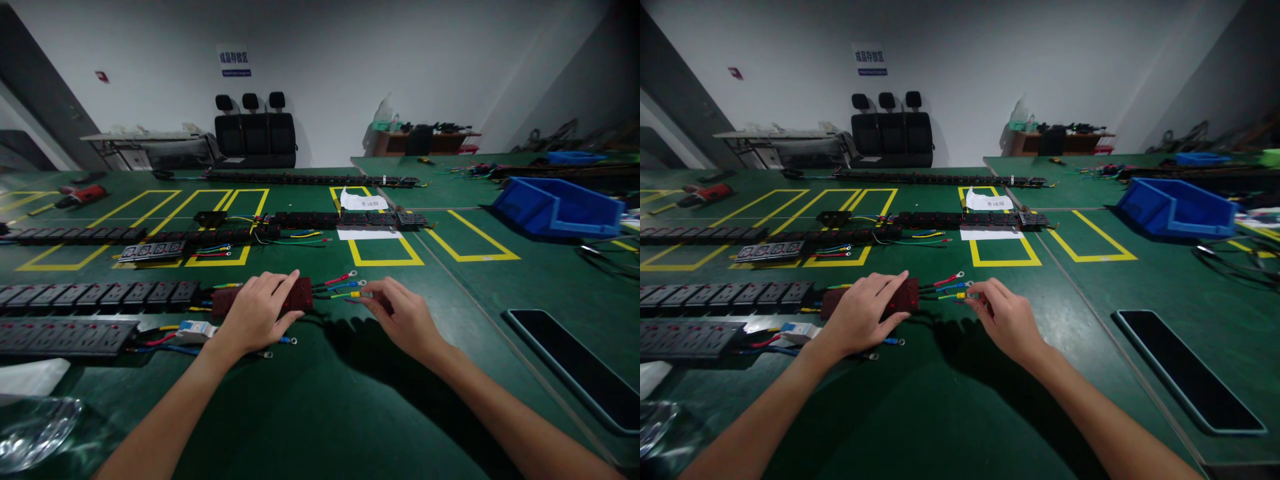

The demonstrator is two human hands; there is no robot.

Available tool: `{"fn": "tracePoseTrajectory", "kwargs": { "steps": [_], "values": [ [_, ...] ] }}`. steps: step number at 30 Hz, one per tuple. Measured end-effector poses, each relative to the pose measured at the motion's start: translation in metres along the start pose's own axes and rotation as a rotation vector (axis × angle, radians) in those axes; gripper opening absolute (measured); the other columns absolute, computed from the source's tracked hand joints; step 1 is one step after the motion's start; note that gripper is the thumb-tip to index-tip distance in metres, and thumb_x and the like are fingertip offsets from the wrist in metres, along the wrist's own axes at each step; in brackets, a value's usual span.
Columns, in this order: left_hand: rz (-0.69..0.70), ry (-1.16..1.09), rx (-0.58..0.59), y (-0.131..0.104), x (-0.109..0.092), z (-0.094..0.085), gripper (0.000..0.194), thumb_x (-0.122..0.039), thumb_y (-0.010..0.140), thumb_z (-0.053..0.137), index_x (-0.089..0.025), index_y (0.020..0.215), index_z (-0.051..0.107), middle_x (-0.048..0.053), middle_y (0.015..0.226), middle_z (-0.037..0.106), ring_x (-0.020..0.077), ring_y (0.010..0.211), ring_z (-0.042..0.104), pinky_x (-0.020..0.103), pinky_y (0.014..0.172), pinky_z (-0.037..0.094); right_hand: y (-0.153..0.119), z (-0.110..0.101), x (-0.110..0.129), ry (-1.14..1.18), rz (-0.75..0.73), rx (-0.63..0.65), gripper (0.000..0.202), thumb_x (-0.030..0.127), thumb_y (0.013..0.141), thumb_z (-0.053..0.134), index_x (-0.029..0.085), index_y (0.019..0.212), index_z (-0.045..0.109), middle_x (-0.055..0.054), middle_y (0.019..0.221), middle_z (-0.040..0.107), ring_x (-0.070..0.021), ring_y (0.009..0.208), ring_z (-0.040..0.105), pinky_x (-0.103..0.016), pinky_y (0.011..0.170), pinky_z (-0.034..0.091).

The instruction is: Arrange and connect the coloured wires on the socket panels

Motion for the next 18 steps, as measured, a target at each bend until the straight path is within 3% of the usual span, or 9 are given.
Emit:
{"fn": "tracePoseTrajectory", "kwargs": {
  "steps": [10, 18],
  "values": [
    [-0.001, -0.004, 0.0, 0.0003, 0.0003, -0.0002, 0.065, -0.041, 0.097, 0.064, -0.014, 0.152, 0.043, 0.017, 0.129, 0.062, 0.0322, 0.113, 0.058, 0.047, 0.091, 0.05, 0.0005, 0.0022, -0.0009, 0.005, 0.067, 0.025, 0.019, 0.035, 0.099, 0.06, 0.02, 0.111, 0.062, 0.001, 0.077, 0.065, -0.0127, 0.055, 0.055, -0.027, 0.056, 0.043],
    [0.016, -0.014, -0.013, 0.0004, -0.0011, -0.0025, 0.062, -0.04, 0.097, 0.063, -0.013, 0.15, 0.045, 0.017, 0.128, 0.063, 0.0325, 0.111, 0.059, 0.047, 0.089, 0.051, 0.0039, -0.0009, 0.0042, 0.071, 0.06, 0.065, 0.018, 0.031, 0.103, 0.052, 0.021, 0.093, 0.063, -0.001, 0.075, 0.063, -0.0142, 0.061, 0.055, -0.028, 0.058, 0.041]
  ]
}}
Point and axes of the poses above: each hand's wrist, its own y-axis towards the middle knuckle, its own z-axis out of the palm, x = y × z, the point moved 5 cm from there along y, towards the middle knuckle
